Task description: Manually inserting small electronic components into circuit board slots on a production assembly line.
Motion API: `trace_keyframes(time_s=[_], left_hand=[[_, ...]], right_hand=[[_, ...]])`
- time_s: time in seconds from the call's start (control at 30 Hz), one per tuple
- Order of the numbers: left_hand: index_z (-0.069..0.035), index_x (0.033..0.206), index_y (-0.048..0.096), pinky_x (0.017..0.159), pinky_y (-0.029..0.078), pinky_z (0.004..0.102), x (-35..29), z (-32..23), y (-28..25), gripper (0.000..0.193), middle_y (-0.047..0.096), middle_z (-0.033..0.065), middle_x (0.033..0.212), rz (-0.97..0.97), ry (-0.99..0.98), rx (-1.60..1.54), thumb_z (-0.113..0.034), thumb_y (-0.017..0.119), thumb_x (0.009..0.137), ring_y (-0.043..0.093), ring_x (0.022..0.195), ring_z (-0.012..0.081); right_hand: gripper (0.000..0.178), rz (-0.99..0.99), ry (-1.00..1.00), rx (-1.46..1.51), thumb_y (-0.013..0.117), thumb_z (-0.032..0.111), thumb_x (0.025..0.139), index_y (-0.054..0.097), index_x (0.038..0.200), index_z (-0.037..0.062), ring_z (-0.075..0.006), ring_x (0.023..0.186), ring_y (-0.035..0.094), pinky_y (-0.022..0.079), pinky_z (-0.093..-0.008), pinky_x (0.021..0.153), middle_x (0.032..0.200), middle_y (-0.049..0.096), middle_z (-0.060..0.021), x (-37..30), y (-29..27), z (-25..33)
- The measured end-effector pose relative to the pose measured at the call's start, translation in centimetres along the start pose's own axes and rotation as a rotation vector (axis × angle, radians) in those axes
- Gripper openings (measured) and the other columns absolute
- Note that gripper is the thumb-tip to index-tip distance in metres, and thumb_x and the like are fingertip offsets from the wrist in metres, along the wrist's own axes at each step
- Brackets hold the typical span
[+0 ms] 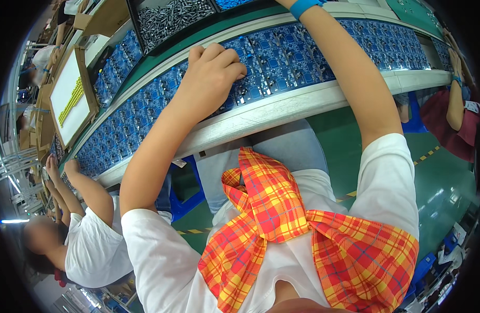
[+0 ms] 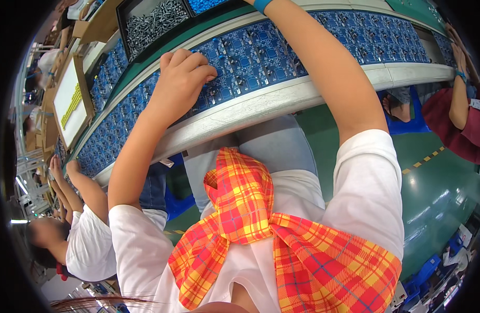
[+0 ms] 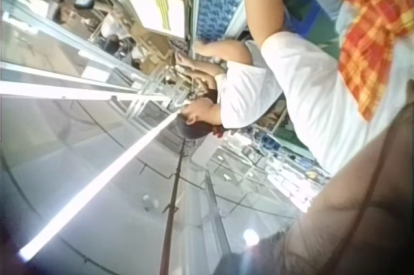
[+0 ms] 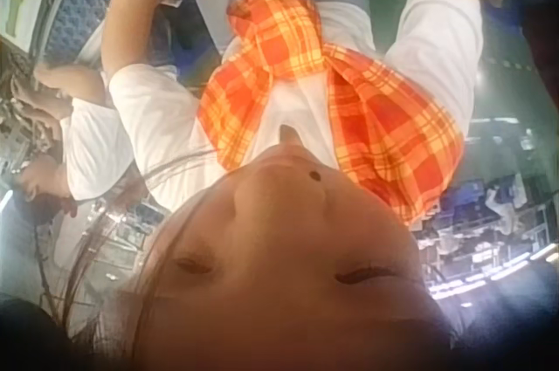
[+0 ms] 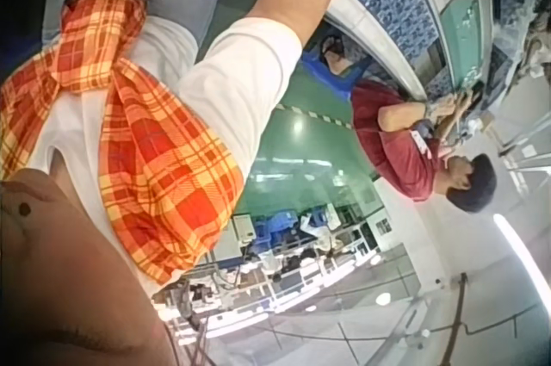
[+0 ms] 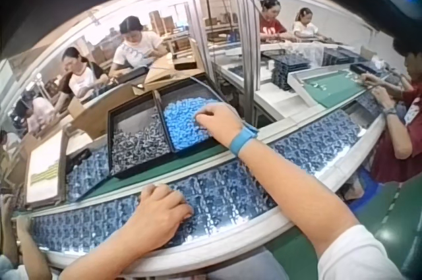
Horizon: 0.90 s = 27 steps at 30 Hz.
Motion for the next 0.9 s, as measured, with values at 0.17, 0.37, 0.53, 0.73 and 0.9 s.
trace_keyframes(time_s=[0.17, 0.37, 0.53, 0.73, 0.9], left_hand=[[-0.016, 0.094, 0.075, 0.093, 0.037, 0.0396, 0.2, 0.5, -0.7, 0.017, 0.062, 0.0, 0.099, 0.087, 0.015, -0.009, -0.009, 0.063, 0.084, 0.054, 0.102, 0.0206], [-0.009, 0.097, 0.075, 0.081, 0.048, 0.042, 1.7, 9.2, -2.0, 0.014, 0.07, 0.0106, 0.092, -0.306, -0.443, -0.057, -0.013, 0.065, 0.088, 0.065, 0.092, 0.0285], [-0.008, 0.092, 0.076, 0.077, 0.049, 0.0446, 1.9, 13.5, -0.9, 0.015, 0.072, 0.0144, 0.086, -0.176, -0.824, -0.392, -0.019, 0.07, 0.085, 0.067, 0.091, 0.0327], [-0.013, 0.092, 0.077, 0.08, 0.044, 0.047, 3.0, 12.1, 0.0, 0.015, 0.073, 0.0115, 0.089, -0.205, -0.717, 0.064, -0.025, 0.069, 0.086, 0.067, 0.092, 0.0324], [-0.013, 0.089, 0.075, 0.08, 0.043, 0.0471, 2.4, 12.2, 0.3, 0.015, 0.072, 0.0105, 0.089, -0.343, -0.624, 0.131, -0.024, 0.066, 0.089, 0.066, 0.09, 0.0322]], right_hand=[[0.028, 0.134, 0.016, 0.076, 0.067, 0.027, 0.086, 0.076, 0.091, 0.001, -0.0248, 0.071, 0.068, 0.053, -0.0381, 0.066, 0.078, 0.072, -0.0119, -1.4, -1.6, 2.0], [0.022, 0.425, -0.251, -0.136, 0.064, 0.018, 0.093, 0.074, 0.107, 0.0032, -0.0202, 0.085, 0.069, 0.055, -0.0304, 0.078, 0.092, 0.073, -0.0118, -8.3, -2.6, 5.2], [0.018, 0.57, -0.394, -0.213, 0.065, 0.012, 0.092, 0.073, 0.104, 0.0039, -0.0205, 0.084, 0.069, 0.055, -0.0316, 0.076, 0.091, 0.071, -0.0115, -12.4, -2.5, 7.1], [0.015, 0.667, -0.291, -0.252, 0.063, 0.007, 0.089, 0.071, 0.102, 0.0042, -0.0274, 0.084, 0.066, 0.053, -0.0355, 0.076, 0.093, 0.069, -0.0115, -13.0, -2.4, 7.2], [0.013, 0.724, -0.436, -0.362, 0.063, 0.006, 0.088, 0.069, 0.1, 0.0044, -0.0321, 0.089, 0.064, 0.053, -0.0394, 0.079, 0.092, 0.067, -0.012, -13.3, -1.7, 7.5]])
Point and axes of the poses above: each hand's wrist, its own x-axis towards the middle knuckle, its own y-axis out of the palm, z = x × y, the point moved 2 cm from there along x, towards the middle knuckle
